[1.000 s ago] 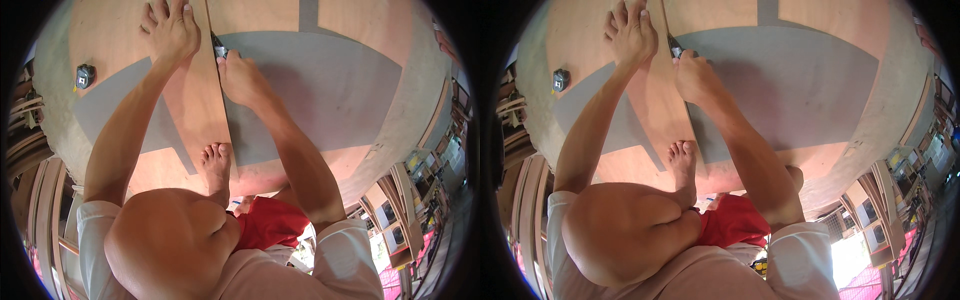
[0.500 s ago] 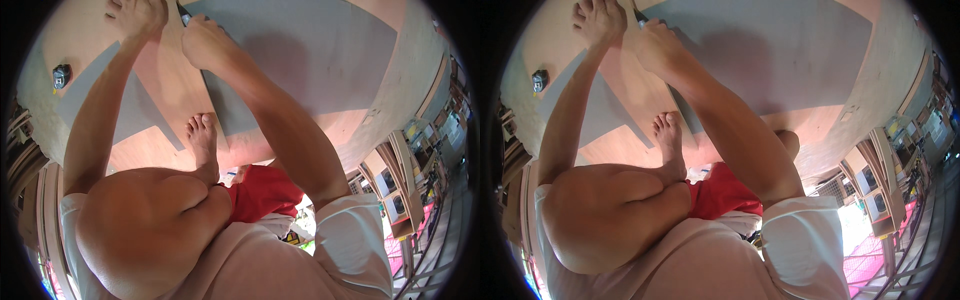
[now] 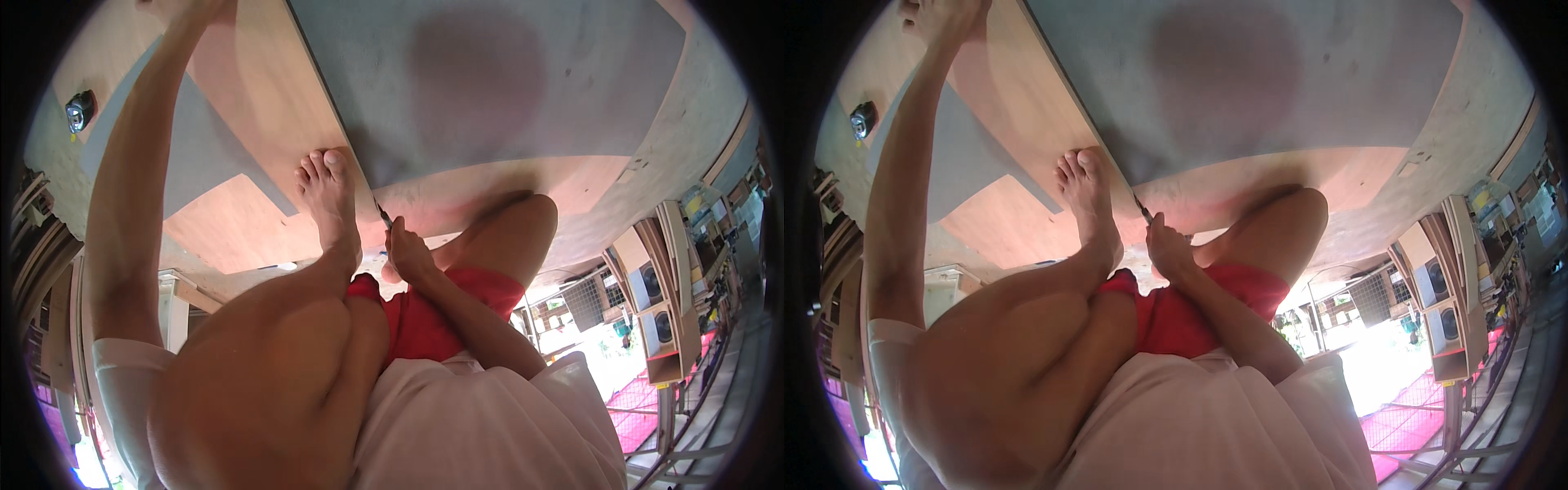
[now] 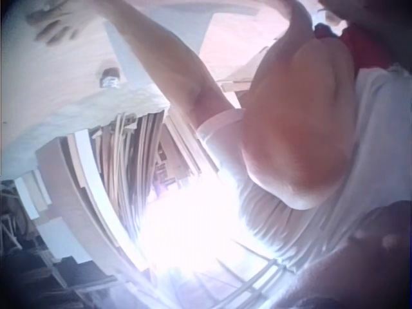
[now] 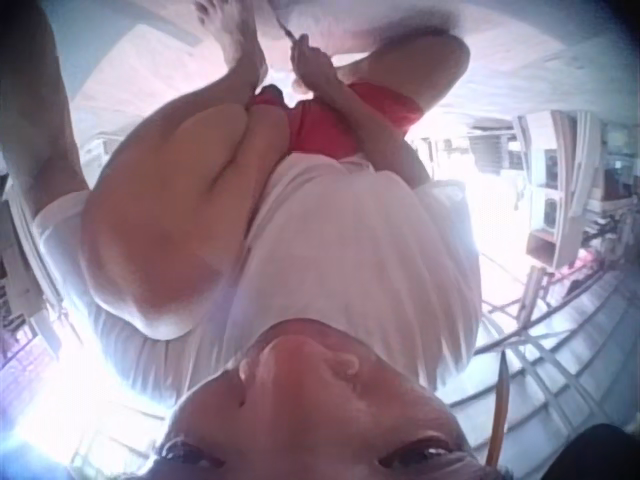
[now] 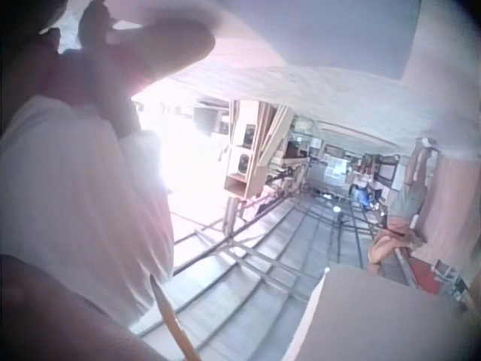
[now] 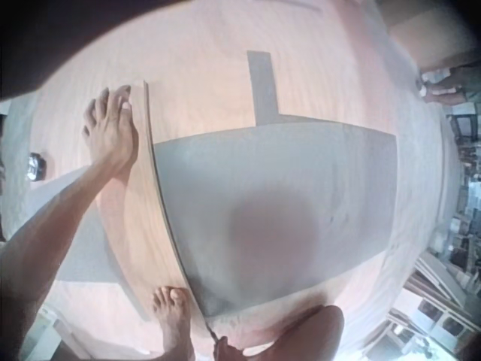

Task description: The person measures and marks a large sheet of material on the floor using a tape measure and pencil. They then use a utility knife to cut the material along the marked lines, separating it into smaller pieces.

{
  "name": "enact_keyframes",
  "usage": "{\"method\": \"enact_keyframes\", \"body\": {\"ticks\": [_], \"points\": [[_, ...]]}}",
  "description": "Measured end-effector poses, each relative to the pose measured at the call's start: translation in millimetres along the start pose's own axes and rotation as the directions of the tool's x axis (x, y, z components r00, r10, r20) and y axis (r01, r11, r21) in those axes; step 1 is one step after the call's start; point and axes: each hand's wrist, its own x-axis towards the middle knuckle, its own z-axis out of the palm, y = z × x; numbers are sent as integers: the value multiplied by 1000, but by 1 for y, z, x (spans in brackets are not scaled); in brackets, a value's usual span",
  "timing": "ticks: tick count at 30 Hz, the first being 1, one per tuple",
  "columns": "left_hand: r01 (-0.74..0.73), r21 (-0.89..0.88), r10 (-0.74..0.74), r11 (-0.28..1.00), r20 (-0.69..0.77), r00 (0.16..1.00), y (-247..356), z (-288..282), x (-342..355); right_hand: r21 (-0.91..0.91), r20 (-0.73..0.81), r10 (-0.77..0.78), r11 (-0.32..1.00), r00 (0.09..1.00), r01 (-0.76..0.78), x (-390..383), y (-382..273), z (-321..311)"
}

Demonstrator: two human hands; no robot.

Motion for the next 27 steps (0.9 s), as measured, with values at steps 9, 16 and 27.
{"method": "enact_keyframes", "body": {"ticks": [9,16,27], "points": [[-45,-3,45,999,50,998,12,-9,-3,138,-449,-362,875,817,464,46,-161,-162],[-112,-152,107,982,-39,993,1,4,-1,-63,-430,-430,891,794,449,113,-273,-249],[-81,-3,81,997,-31,996,12,-7,-4,-224,-336,-479,877,811,425,123,-282,-254]]}}
